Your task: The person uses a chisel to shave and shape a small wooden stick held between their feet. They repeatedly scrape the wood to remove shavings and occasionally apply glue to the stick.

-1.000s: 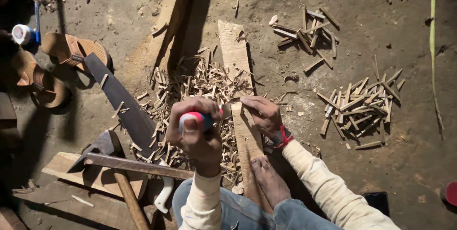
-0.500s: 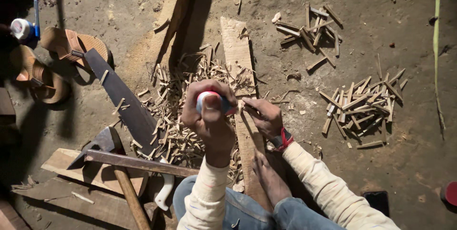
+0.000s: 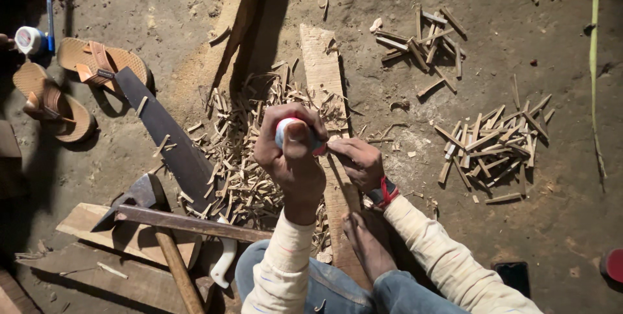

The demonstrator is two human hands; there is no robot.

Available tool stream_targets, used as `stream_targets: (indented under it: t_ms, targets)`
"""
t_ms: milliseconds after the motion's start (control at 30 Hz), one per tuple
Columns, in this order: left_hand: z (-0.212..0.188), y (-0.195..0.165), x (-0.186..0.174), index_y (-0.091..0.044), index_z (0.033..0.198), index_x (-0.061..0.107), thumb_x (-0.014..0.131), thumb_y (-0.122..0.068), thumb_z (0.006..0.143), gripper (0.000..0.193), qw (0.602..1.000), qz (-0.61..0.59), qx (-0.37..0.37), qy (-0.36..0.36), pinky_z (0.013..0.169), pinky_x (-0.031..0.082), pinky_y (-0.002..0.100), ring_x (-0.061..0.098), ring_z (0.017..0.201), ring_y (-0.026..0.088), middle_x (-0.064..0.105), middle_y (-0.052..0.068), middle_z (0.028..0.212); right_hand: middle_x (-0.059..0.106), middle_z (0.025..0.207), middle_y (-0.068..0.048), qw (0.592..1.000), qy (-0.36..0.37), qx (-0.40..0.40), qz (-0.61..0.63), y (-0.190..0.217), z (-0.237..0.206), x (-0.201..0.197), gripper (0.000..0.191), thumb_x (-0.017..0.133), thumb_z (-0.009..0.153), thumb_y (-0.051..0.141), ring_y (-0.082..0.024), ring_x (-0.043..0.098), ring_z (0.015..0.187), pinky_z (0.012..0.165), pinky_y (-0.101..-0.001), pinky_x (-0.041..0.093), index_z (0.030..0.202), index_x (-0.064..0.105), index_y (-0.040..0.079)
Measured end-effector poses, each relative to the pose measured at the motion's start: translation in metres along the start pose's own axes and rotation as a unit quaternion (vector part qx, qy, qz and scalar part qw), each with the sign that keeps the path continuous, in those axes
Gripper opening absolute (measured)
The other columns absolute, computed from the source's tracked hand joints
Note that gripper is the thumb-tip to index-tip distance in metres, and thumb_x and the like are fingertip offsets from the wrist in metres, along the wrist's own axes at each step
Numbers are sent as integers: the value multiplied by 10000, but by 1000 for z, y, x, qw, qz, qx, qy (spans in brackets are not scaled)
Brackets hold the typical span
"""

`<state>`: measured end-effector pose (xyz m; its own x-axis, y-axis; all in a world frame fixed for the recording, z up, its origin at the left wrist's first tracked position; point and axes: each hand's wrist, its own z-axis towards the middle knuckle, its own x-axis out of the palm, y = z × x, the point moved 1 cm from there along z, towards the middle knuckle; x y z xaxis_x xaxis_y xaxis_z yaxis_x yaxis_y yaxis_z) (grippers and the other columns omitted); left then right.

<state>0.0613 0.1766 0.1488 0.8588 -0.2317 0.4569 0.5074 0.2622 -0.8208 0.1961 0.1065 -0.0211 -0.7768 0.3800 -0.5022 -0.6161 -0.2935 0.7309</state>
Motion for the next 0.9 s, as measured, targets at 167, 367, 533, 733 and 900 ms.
stream_targets:
  t_ms: [167, 367, 533, 733, 900]
  targets:
    - [2, 1, 6, 3, 1008, 598, 638, -412, 1048, 419, 1000, -1, 13, -4, 535, 400, 208, 515, 609, 65, 633, 67, 777, 717, 1208, -164, 1000, 12, -7, 4, 2, 1, -2, 461, 669, 765, 35, -333, 720, 1095, 949, -382, 583, 1225, 708, 40]
    - [-9, -8, 11, 6, 1032, 616, 634, -294, 1077, 304, 998, 56, 19, 0, 665, 487, 248, 597, 713, 108, 641, 50, 876, 698, 1125, -186, 1000, 1, -14, -28, 8, -8, -1, 378, 664, 782, 91, -377, 701, 1005, 865, -419, 583, 1152, 703, 26]
    - [-16, -7, 13, -25, 971, 654, 635, -305, 1052, 293, 992, 109, 45, 34, 626, 497, 218, 617, 687, 83, 649, 23, 840, 695, 1088, -183, 1000, -15, -11, -25, 8, -16, -1, 322, 679, 806, 116, -375, 700, 964, 822, -419, 578, 1114, 696, 26]
    - [-14, 14, 13, 1, 974, 656, 651, -278, 1007, 280, 991, 127, -4, 29, 641, 492, 248, 608, 717, 102, 636, 33, 817, 694, 1069, -178, 999, -24, -4, -21, 4, -15, 0, 268, 685, 837, 132, -373, 700, 942, 795, -416, 574, 1087, 691, 35]
    - [-21, 33, -2, -3, 976, 649, 645, -286, 1015, 285, 988, 150, -8, 26, 662, 485, 250, 599, 729, 105, 630, 20, 822, 694, 1053, -173, 999, -30, 10, -14, 6, -18, -1, 225, 690, 863, 144, -371, 699, 923, 773, -414, 570, 1063, 687, 42]
